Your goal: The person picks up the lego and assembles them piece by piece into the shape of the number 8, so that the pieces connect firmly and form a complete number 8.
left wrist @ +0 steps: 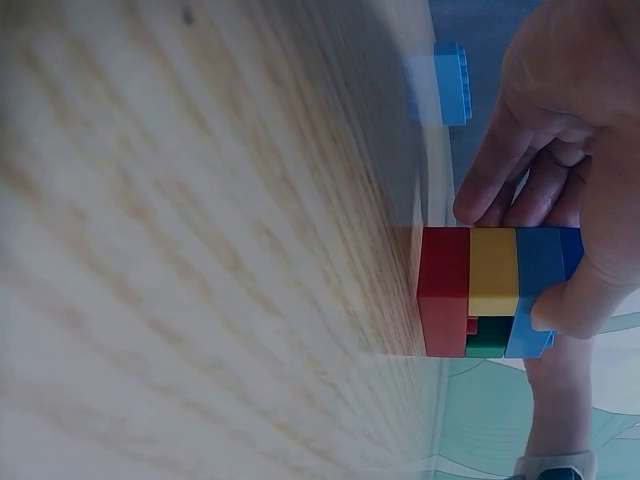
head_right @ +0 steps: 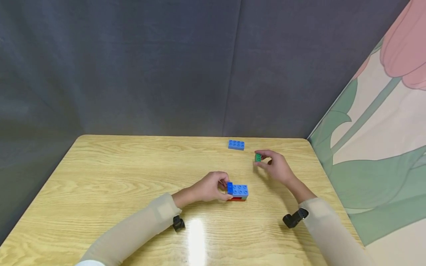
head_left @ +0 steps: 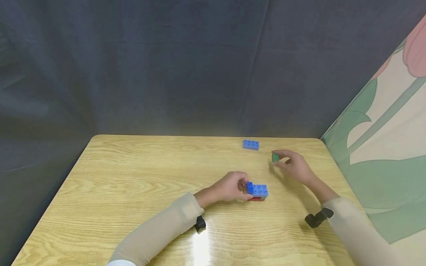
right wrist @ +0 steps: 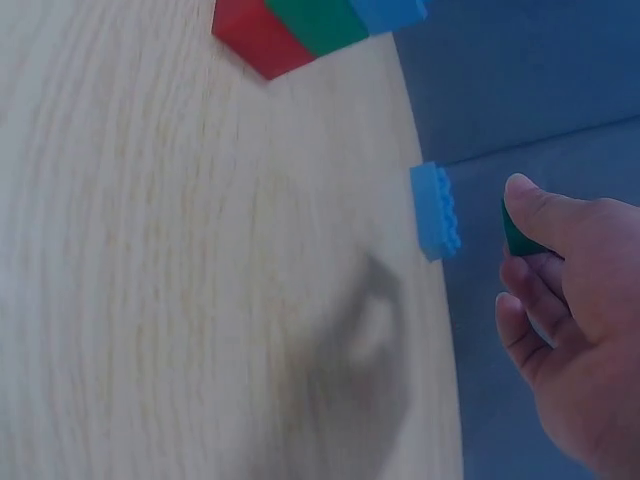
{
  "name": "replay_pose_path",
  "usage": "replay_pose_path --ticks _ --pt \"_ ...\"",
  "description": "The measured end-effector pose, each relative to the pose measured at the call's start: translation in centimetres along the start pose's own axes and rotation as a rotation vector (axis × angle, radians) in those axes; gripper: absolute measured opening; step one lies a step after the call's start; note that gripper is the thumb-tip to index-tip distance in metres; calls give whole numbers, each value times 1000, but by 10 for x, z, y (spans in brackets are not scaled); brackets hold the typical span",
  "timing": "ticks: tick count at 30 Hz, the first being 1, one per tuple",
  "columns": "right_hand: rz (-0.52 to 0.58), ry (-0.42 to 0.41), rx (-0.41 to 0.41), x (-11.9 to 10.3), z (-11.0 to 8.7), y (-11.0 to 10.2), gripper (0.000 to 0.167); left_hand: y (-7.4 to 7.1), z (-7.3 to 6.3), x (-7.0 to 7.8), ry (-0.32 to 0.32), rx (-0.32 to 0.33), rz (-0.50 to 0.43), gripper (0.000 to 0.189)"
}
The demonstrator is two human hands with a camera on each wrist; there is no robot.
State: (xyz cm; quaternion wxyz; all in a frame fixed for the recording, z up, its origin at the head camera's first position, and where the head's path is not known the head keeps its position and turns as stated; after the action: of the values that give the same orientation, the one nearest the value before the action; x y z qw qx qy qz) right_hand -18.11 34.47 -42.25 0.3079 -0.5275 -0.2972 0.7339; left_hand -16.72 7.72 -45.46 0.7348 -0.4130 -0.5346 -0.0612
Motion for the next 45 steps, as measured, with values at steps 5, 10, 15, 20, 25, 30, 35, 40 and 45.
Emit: replay_pose_path --ticks 5,10,15,20,25,30,35,40,45 --pt "-1 -65 3 -13 -7 -5 38 0 0 -1 -2 -2 -2 25" --pt "18 -126 -19 -25 -16 -6 37 -1 0 -1 -6 -3 -6 25" --pt "32 -172 -42 -37 -26 -7 38 -1 0 -2 -4 -3 -10 25" --pt "53 -204 -65 -45 -34 -6 39 -2 0 -3 2 0 -8 25" --pt "65 -241 -81 -51 -43 -5 41 -2 0 -4 6 0 -15 25" --pt "114 -268 -95 -54 -54 -3 42 -1 1 -4 11 -2 -20 25" --pt "142 -270 -126 -55 -59 4 40 0 2 -4 7 -7 -32 25" --pt "130 -264 -134 -53 -63 7 40 1 2 -2 -2 -15 -48 24" --pt "118 -256 -137 -51 -64 8 40 1 4 -1 6 -15 -34 24"
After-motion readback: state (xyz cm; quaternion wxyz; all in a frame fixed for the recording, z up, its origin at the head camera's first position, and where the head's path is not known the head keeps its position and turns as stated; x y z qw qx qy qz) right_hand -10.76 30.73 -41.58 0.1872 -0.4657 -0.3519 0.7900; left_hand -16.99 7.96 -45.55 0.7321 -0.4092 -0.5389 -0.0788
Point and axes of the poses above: each hand's wrist, its own z-axis towards the middle knuckle, its own y-axis out of the palm, x = y × z, the point moved 2 cm from there along z, towards the middle knuckle, and after that the axes turned 7 degrees about x, right-handed, at the moved point
